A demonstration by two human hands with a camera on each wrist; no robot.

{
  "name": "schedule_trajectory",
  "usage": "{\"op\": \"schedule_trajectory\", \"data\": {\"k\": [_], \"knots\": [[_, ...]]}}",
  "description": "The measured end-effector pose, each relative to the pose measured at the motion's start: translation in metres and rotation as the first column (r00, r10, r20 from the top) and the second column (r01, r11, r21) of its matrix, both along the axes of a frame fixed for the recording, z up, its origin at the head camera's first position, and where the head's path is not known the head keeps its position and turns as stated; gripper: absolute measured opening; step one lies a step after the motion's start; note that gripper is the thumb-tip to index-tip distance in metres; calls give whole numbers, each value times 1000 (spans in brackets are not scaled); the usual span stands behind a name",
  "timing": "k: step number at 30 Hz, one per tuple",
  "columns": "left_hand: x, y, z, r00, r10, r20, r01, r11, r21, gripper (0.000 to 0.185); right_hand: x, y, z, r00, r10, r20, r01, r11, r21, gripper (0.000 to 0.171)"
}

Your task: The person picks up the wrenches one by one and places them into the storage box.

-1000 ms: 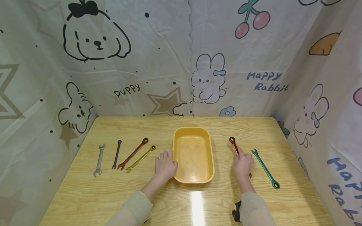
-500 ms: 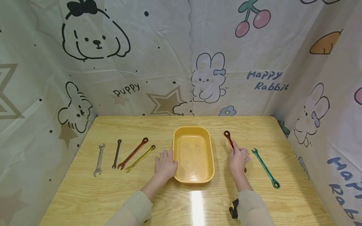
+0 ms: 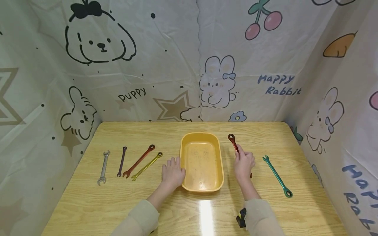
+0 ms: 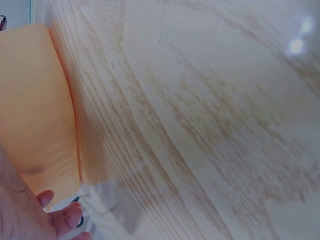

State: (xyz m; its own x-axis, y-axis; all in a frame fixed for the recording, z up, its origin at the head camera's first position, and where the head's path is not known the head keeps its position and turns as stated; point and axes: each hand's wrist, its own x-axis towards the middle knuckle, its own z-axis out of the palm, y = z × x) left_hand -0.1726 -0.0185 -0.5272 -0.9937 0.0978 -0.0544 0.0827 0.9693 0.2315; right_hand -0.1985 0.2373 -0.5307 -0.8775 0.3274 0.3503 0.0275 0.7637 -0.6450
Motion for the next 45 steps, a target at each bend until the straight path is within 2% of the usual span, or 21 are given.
{"op": "schedule_trajectory", "data": {"k": [17, 31, 38, 45], "knots": [[-1, 0, -2, 1000, 2, 4, -2, 1000, 21, 29, -2, -31, 12, 995, 63, -83, -62, 998, 8, 30], [-1, 0, -1, 1000, 7, 0, -7, 1000, 29, 30, -2, -53, 10, 992, 98, -75, -99, 995, -8, 30], [-1, 0, -1, 1000, 8, 0, -8, 1000, 26, 29, -1, -64, 10, 993, 115, -21, -115, 993, -14, 31], [-1, 0, -1, 1000, 8, 2, -8, 999, 32, 27, 0, -74, 11, 993, 118, -32, -118, 993, -4, 30]]}}
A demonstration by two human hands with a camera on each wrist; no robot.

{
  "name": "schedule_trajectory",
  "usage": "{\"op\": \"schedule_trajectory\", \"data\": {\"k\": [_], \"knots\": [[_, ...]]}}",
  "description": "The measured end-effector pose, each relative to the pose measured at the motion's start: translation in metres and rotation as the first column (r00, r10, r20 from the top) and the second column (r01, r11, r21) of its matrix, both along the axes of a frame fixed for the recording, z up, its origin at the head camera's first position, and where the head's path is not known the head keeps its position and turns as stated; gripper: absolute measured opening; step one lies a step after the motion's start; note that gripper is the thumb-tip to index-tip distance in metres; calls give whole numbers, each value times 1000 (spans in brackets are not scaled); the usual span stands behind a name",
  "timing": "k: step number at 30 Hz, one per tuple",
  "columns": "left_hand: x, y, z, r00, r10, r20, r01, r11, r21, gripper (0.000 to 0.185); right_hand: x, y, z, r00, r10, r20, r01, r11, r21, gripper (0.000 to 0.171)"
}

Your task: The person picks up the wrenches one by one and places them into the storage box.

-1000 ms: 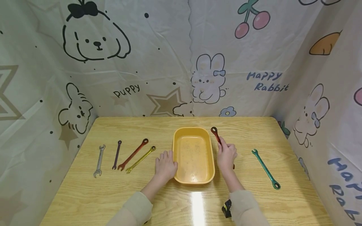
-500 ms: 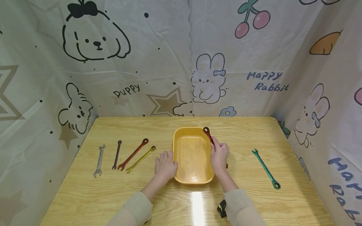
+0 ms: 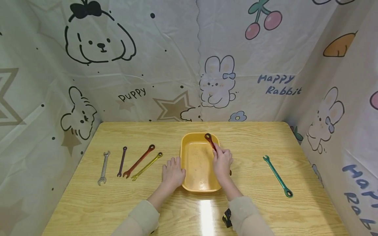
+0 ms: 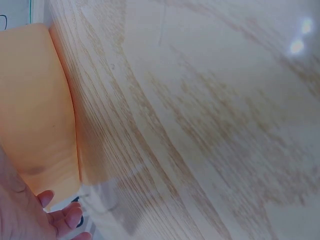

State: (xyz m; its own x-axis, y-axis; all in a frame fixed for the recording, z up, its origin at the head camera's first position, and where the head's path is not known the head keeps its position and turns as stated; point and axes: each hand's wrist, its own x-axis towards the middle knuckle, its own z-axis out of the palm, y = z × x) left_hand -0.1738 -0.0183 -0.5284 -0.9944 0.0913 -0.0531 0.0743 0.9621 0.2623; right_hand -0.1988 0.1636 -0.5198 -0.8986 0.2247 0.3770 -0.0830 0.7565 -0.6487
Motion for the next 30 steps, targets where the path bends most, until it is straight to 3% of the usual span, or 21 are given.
{"op": "schedule_trajectory", "data": {"k": [19, 30], "knots": [[0, 1, -1, 1000, -6, 6, 7, 999, -38, 33, 1, -19, -3, 999, 40, -25, -40, 999, 11, 31], [-1, 1, -2, 1000, -2, 4, 2, 1000, -23, 32, 0, -27, -4, 993, 70, -97, -67, 997, 39, 27]]}}
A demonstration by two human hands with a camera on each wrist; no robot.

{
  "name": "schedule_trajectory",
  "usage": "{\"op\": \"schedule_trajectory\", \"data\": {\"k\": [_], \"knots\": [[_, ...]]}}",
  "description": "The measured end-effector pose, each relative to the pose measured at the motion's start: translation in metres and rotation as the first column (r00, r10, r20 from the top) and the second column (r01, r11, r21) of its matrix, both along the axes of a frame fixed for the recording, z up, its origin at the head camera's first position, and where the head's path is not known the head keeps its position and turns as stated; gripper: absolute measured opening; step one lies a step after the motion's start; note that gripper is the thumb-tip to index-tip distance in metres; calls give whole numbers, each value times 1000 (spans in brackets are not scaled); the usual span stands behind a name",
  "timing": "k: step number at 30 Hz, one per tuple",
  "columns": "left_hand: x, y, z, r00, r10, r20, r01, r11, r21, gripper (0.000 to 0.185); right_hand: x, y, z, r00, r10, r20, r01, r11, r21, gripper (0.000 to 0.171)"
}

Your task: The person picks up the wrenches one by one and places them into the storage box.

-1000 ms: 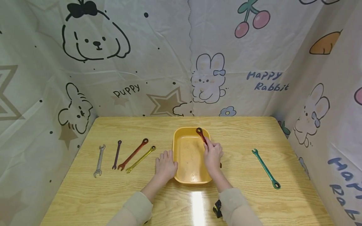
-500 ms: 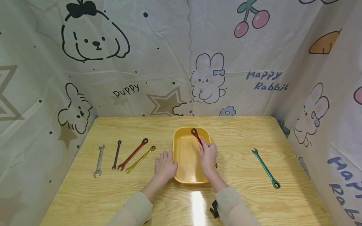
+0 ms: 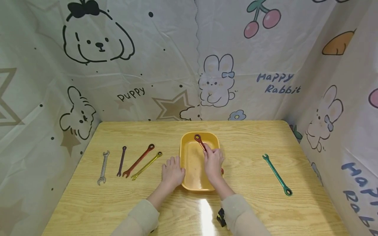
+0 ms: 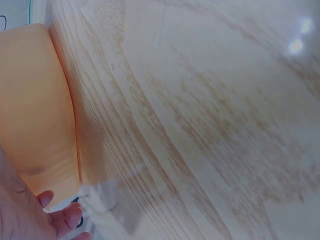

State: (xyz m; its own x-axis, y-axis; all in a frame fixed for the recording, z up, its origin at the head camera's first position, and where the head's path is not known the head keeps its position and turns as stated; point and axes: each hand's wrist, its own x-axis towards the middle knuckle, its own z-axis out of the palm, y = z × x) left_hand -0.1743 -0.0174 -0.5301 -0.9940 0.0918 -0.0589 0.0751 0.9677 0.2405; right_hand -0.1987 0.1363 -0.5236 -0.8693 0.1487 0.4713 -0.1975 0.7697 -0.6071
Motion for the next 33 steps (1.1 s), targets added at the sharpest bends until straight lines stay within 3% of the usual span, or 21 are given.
{"op": "schedule_trajectory", "data": {"k": [8, 19, 33], "knots": [[-1, 0, 0, 1000, 10, -9, -10, 1000, -2, 33, 1, -9, -4, 999, 18, -45, -17, 999, 34, 26], [-1, 1, 0, 1000, 22, -12, -22, 1000, -22, 35, 5, -16, -10, 999, 20, 29, -21, 1000, 23, 25], [-1, 1, -1, 1000, 21, -19, -22, 1000, -16, 34, 6, -19, -23, 997, 1, 81, -7, 997, 81, 23]]}}
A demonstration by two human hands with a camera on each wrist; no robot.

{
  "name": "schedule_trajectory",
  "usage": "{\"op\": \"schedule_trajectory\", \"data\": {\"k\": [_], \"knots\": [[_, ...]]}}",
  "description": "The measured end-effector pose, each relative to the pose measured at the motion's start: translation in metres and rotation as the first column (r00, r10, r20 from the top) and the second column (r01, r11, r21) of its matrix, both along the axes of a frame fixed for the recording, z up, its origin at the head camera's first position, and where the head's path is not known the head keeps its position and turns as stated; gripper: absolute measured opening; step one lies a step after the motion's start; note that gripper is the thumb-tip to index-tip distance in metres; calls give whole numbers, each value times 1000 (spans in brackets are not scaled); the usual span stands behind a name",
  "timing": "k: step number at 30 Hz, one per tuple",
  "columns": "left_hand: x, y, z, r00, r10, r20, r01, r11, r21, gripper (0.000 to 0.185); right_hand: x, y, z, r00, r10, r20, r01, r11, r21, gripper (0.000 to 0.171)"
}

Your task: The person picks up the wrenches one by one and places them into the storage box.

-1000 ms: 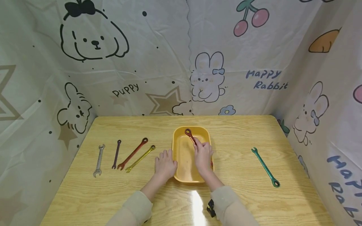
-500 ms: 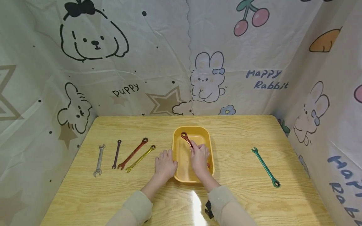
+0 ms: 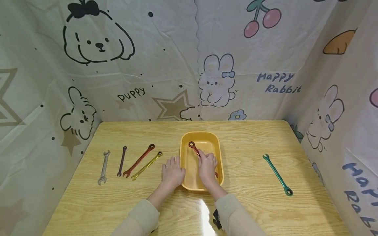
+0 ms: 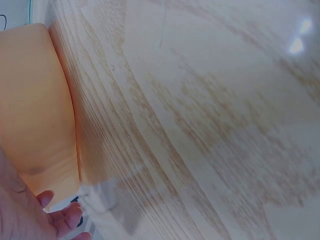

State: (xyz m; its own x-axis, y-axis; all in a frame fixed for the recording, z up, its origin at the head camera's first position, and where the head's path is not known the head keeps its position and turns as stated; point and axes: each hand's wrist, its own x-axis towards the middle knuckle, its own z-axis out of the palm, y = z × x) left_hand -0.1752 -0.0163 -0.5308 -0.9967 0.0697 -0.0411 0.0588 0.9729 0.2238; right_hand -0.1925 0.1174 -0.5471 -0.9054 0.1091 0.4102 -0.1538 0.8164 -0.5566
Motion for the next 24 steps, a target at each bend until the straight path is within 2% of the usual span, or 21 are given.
{"op": "schedule_trajectory", "data": {"k": [11, 16, 24], "knots": [[1, 0, 1, 1000, 0, 4, 0, 1000, -5, 34, -3, -1, -3, 997, -7, 73, 5, 1000, 26, 24], [1, 0, 2, 1000, -2, 11, 3, 1000, -7, 34, -4, 2, -1, 988, -24, 154, 18, 999, 43, 25], [1, 0, 3, 1000, -6, 24, 6, 1000, -1, 33, -6, 4, -2, 972, -25, 234, 8, 997, 75, 25]]}}
